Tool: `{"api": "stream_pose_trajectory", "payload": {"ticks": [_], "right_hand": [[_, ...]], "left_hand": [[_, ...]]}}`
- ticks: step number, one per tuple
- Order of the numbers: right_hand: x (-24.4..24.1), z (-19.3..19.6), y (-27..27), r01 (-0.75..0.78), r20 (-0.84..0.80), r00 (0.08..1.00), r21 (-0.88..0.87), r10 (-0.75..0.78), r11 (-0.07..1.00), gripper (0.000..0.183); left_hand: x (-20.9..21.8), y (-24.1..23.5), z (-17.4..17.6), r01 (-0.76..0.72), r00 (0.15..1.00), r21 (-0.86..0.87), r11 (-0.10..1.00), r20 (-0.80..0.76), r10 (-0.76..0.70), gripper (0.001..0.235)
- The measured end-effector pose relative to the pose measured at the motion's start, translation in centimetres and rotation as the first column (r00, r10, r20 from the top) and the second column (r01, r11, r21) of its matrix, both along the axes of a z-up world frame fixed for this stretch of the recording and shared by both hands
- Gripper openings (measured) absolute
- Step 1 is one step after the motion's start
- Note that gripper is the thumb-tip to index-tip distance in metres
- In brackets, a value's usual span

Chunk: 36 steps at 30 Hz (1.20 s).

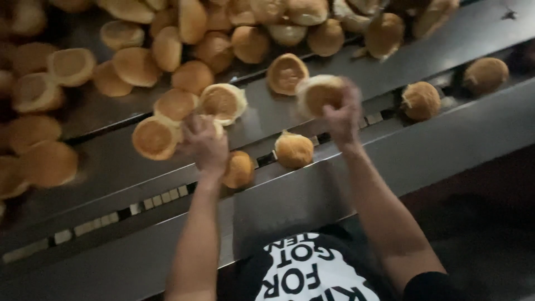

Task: The person repeatedly picks up round bread buns from a pile on a metal surface and places them onto a moving conveyor belt. The hands arrange the buns in a single file as the belt carries them away. The task continues throughout the video with no other objects or tools visible.

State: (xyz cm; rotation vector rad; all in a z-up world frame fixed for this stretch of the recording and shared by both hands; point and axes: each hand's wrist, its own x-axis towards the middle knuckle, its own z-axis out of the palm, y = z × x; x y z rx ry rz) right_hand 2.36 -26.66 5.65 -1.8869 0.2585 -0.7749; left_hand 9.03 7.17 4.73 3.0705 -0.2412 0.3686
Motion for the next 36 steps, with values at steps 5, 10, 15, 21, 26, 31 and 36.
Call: {"api": "stream_pose_trajectory", "payload": {"ticks": [5,10,15,21,26,31,36], "right_hand": [[-6.2,0.8,-12.1,0.469,0.123,0.858,-0.583,-0.498,0.664,0.064],[-9.9,-7.1,-13.3,0.001,-0.344,0.858,-0.742,-0.382,0.670,0.029],[-9.4,-4.8,-12.3,0.084,-0.386,0.845,-0.589,-0.372,0.803,0.032],[-6.5,-3.2,-20.6,0.125,-0.584,0.570,-0.633,-0.578,0.764,0.091],[-5.7,-6.9,-27.7,-0.063,-0.611,0.696,-0.575,-0.377,0.815,0.040],[-4.1,-2.4,-22.2,0.039,-0.390,0.879,-0.517,-0.276,0.855,0.028],[2.8,2.0,-8.0,-0.082,-0.275,0.961,-0.357,-0.021,0.931,0.049]], "left_hand": [[0.7,-0.4,1.8,0.075,0.992,-0.309,0.948,0.119,-0.040,0.046],[2.7,-0.7,3.4,-0.091,0.996,-0.709,0.700,-0.077,0.050,0.040],[1.1,-1.2,13.0,-0.357,0.933,-0.924,0.135,-0.358,0.018,0.045],[2.0,1.9,17.2,-0.248,0.966,-0.939,-0.240,-0.220,-0.138,0.038],[2.9,2.0,20.0,-0.012,0.945,-0.847,-0.532,0.164,-0.283,0.029],[2.5,1.8,19.0,-0.054,0.920,-0.776,-0.629,0.206,-0.333,0.033],[1.3,2.4,15.6,-0.203,0.961,-0.514,-0.834,0.058,-0.269,0.046]]}}
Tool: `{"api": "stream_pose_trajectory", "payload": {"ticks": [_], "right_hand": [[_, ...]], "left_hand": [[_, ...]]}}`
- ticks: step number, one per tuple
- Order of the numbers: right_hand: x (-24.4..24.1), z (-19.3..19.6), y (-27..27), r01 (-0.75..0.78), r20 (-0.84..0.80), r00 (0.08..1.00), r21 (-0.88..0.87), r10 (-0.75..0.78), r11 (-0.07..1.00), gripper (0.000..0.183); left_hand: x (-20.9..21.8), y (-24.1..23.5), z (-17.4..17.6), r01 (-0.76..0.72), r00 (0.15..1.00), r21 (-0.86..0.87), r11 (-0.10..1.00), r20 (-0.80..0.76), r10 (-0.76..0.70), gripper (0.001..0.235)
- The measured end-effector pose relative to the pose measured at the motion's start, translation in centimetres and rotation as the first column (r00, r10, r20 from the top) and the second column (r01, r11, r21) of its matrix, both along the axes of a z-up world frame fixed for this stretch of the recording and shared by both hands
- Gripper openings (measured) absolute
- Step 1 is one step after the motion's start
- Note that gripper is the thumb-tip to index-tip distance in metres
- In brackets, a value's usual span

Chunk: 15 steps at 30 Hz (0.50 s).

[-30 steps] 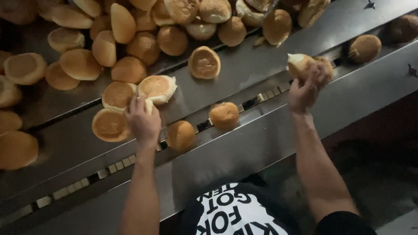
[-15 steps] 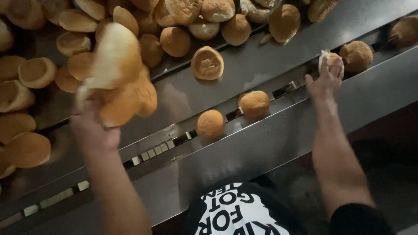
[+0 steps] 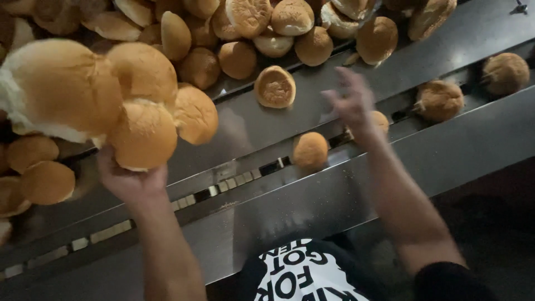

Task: The person repeatedly picks up round bread buns from a pile on a metal surface and places them onto a moving conveyor belt. The hands arrange the buns in a single file as the belt carries them away. The task continues throughout the video with no other objects or tools visible.

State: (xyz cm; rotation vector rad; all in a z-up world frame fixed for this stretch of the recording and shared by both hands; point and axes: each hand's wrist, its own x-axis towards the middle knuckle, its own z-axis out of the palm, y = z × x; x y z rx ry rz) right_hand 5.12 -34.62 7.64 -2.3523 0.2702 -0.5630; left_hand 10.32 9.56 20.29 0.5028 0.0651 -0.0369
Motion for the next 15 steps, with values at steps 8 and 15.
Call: {"api": "stream_pose_trajectory", "payload": {"ticks": [8,15], "right_hand": [[8.9,-8.6,11.1,-0.077,-0.152,0.969,0.568,0.196,0.819,0.068],[-7.3,-7.3,13.9,-0.472,-0.004,0.881,-0.078,0.473,0.878,0.064]], "left_hand": [[-4.4,2.5,-2.2,0.134,0.988,-0.321,0.938,-0.025,-0.149,0.040],[-5.8,1.8,-1.8,-0.005,0.989,-0.323,0.947,-0.140,-0.042,0.037]]}}
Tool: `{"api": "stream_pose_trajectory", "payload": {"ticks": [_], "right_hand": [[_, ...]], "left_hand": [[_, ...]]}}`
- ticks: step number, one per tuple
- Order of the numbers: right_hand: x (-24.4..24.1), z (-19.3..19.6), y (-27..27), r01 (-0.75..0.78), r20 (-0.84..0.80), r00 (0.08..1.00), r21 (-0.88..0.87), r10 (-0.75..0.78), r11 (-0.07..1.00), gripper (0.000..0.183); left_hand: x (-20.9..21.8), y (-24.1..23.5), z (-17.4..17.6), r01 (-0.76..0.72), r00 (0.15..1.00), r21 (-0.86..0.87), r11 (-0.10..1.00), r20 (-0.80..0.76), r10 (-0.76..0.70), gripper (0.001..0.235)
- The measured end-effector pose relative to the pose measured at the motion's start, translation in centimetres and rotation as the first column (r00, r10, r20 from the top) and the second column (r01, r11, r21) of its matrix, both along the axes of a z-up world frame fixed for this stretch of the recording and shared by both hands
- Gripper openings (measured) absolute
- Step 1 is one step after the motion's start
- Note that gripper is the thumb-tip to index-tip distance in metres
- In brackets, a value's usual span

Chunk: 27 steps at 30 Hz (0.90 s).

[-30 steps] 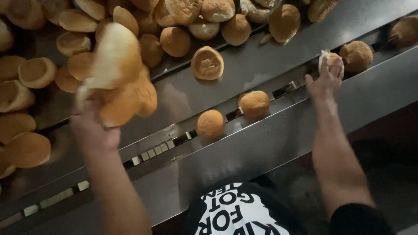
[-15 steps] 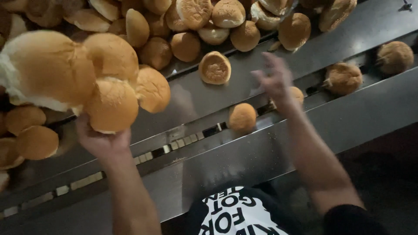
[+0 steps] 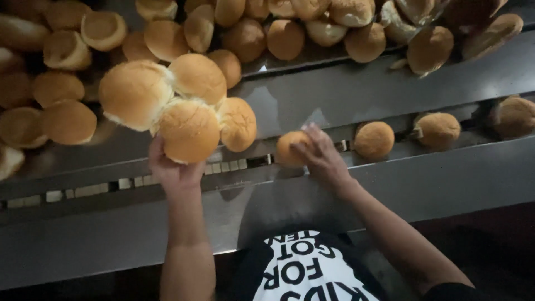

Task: The person repeatedly picks up round bread buns from a pile on a metal surface and places them onto a moving conveyor belt. The hands arrange the buns in a single file as the belt carries them away. The task continues throughout the video with no other objects or tools visible.

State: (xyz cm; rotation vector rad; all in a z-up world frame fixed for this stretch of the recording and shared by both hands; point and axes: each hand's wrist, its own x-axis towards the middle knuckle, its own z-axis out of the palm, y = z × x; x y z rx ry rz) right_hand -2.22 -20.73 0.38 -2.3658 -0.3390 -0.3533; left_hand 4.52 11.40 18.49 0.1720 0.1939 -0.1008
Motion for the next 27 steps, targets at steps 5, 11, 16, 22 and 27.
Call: {"api": "stream_pose_trajectory", "payload": {"ticks": [5,11,16,22,27], "right_hand": [[-4.5,2.8,-1.4,-0.173,-0.269,0.962,-0.498,0.038,0.850,0.081],[-4.7,5.5,0.6,0.234,-0.358,0.930,0.750,0.082,0.618,0.087],[-3.2,9.7,5.9,0.245,-0.329,0.916,0.912,0.230,0.329,0.110],[-4.3,10.8,3.2,0.087,-0.270,0.943,0.763,0.193,0.641,0.093],[-5.2,13.4,0.4,-0.084,-0.305,0.941,0.212,0.147,0.974,0.088]], "left_hand": [[0.0,-1.4,-0.4,0.186,0.981,-0.192,0.964,0.101,-0.169,0.033],[-1.8,-3.1,-1.2,0.167,0.982,-0.003,0.986,-0.086,-0.167,0.031],[-4.1,-6.2,-1.4,-0.233,0.925,0.679,0.696,0.377,-0.058,0.023],[-4.0,-4.1,1.6,0.272,0.962,0.247,0.930,-0.074,-0.261,0.036],[-3.5,-3.1,2.7,0.213,0.957,0.055,0.976,-0.212,-0.197,0.042]]}}
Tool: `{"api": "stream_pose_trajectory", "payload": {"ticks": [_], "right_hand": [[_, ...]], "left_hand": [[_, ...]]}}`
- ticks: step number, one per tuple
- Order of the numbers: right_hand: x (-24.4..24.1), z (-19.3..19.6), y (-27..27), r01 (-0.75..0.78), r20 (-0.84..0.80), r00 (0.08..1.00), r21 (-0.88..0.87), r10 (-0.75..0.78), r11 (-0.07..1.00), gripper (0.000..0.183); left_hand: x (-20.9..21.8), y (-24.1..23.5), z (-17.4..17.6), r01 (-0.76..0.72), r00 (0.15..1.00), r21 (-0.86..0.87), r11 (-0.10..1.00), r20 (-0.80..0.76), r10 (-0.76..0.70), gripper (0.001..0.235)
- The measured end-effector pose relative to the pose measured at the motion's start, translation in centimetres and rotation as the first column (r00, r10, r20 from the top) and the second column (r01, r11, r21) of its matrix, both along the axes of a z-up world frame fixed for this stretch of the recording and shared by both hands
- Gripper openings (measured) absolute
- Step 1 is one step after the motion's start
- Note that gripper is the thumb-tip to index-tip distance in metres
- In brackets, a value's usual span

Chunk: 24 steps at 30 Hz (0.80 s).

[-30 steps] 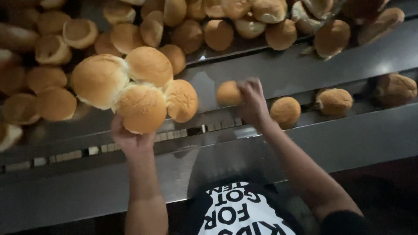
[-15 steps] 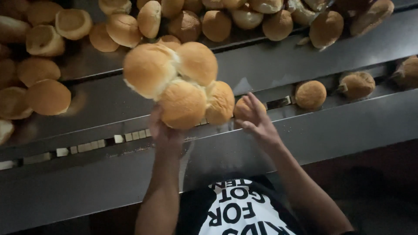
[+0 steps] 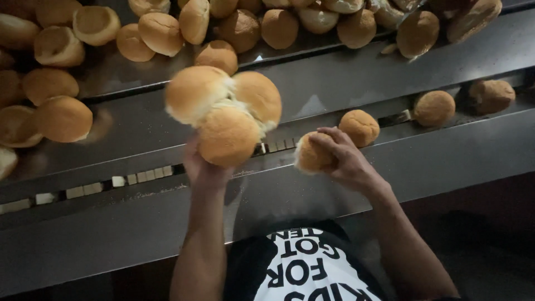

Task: The person repeatedly picks up round bread buns from a pile on a metal surface and places them onto a moving conveyor belt. The hands arrange the buns in a single file as the belt carries them away. The task continues throughout the video with no other objects or tools visible.

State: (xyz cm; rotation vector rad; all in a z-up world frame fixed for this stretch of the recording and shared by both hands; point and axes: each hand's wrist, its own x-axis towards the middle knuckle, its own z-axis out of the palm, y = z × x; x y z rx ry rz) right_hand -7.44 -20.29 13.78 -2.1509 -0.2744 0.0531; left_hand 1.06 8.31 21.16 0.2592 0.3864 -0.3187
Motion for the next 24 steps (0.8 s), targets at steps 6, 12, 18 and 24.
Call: {"api": "stream_pose_trajectory", "payload": {"ticks": [6,12,18,24], "right_hand": [[2.8,-5.7,0.3,0.159,-0.129,0.969,-0.335,-0.212,0.929,0.096],[3.1,-9.5,2.0,0.219,-0.071,0.951,-0.531,-0.301,0.819,0.099],[1.8,-4.7,4.3,0.252,-0.259,0.963,0.756,-0.078,0.604,0.087],[1.9,-5.9,2.1,0.242,-0.251,0.965,0.723,-0.080,0.648,0.094]], "left_hand": [[-0.3,1.5,1.4,-0.003,0.994,-0.029,1.000,0.112,0.006,0.033],[-1.3,0.9,-4.2,-0.078,0.983,0.173,0.982,-0.154,0.105,0.044],[-4.2,-0.1,-3.2,0.217,0.976,0.438,0.872,-0.077,-0.204,0.020],[-5.3,-1.3,-4.9,0.321,0.942,0.418,0.850,-0.047,-0.332,0.018]]}}
